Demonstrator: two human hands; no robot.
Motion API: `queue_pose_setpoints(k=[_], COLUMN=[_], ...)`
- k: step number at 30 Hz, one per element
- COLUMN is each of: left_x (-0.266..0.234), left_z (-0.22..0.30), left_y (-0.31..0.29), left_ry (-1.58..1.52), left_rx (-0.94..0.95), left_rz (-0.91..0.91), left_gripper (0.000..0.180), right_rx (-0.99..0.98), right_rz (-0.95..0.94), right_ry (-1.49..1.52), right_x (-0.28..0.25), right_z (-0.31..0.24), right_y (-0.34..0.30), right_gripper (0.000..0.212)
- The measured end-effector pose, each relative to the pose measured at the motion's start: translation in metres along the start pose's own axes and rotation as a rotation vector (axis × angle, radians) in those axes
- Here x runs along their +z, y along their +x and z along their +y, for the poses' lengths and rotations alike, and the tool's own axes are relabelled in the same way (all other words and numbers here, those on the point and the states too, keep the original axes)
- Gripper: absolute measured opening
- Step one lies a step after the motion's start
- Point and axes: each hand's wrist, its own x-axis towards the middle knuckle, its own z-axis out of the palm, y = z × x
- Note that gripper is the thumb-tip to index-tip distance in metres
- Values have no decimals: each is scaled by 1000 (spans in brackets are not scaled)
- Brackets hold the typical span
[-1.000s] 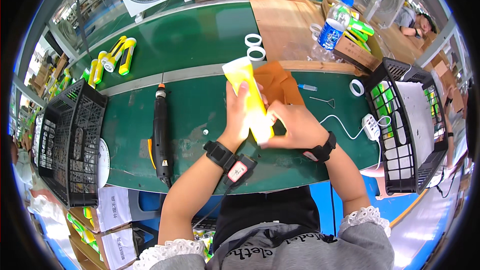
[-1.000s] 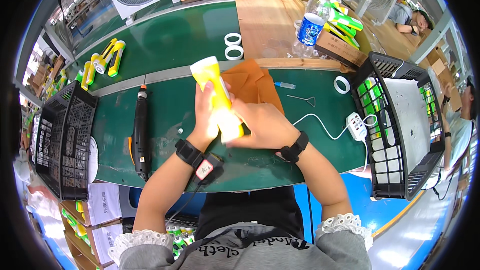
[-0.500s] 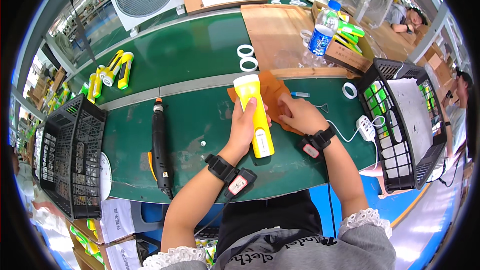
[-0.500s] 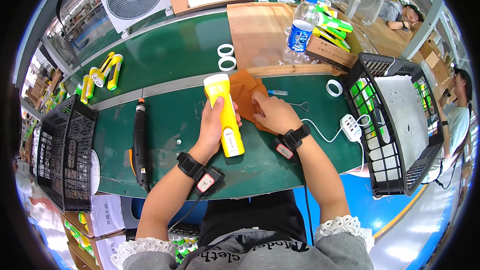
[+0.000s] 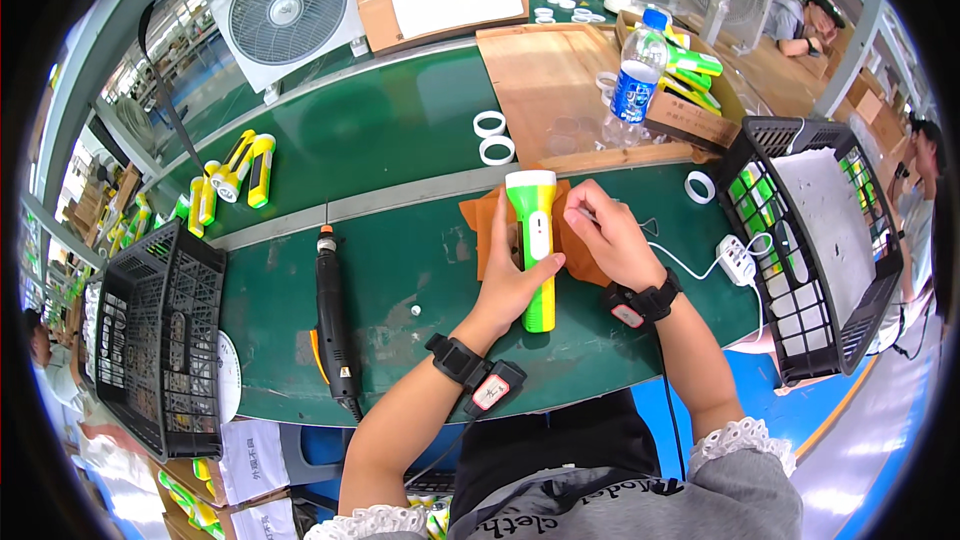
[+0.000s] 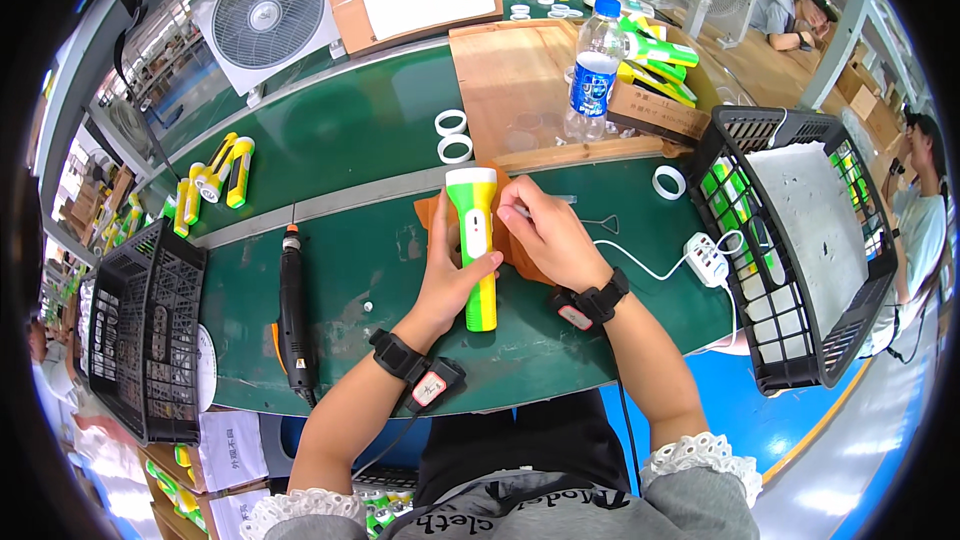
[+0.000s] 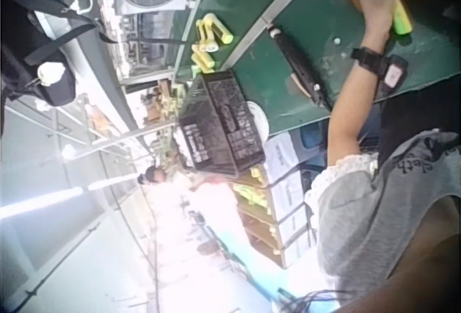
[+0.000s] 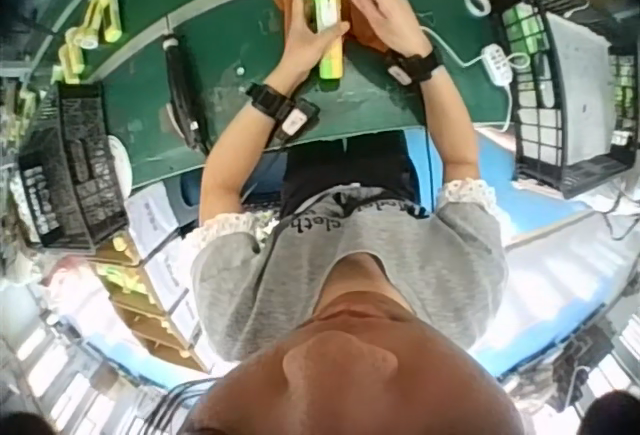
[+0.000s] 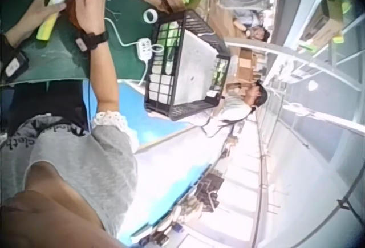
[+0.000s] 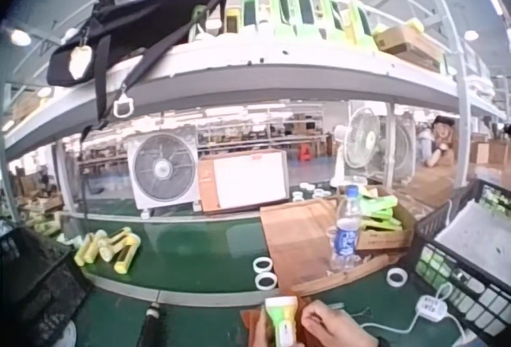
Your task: Assemble handheld flashlights by fitting bodies, lenses, and internal components.
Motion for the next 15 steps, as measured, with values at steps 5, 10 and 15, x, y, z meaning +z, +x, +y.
queue_pose_setpoints(k=[5,10,15], left_x=[-1,-1,-1], left_z=[-5,-5,-2], left_y=[2,1,-2], left_ry=[56,108,217], left_rx=[91,127,183], left_rz=[0,-28,-28], left_gripper=[81,88,97], right_rx=[-39,-33,-61], right_rz=[-27,-29,6], right_ry=[149,164,56], right_x=[2,1,0], right_z=[2,3,3], right_y=[1,1,0], right_gripper=[9,8,6])
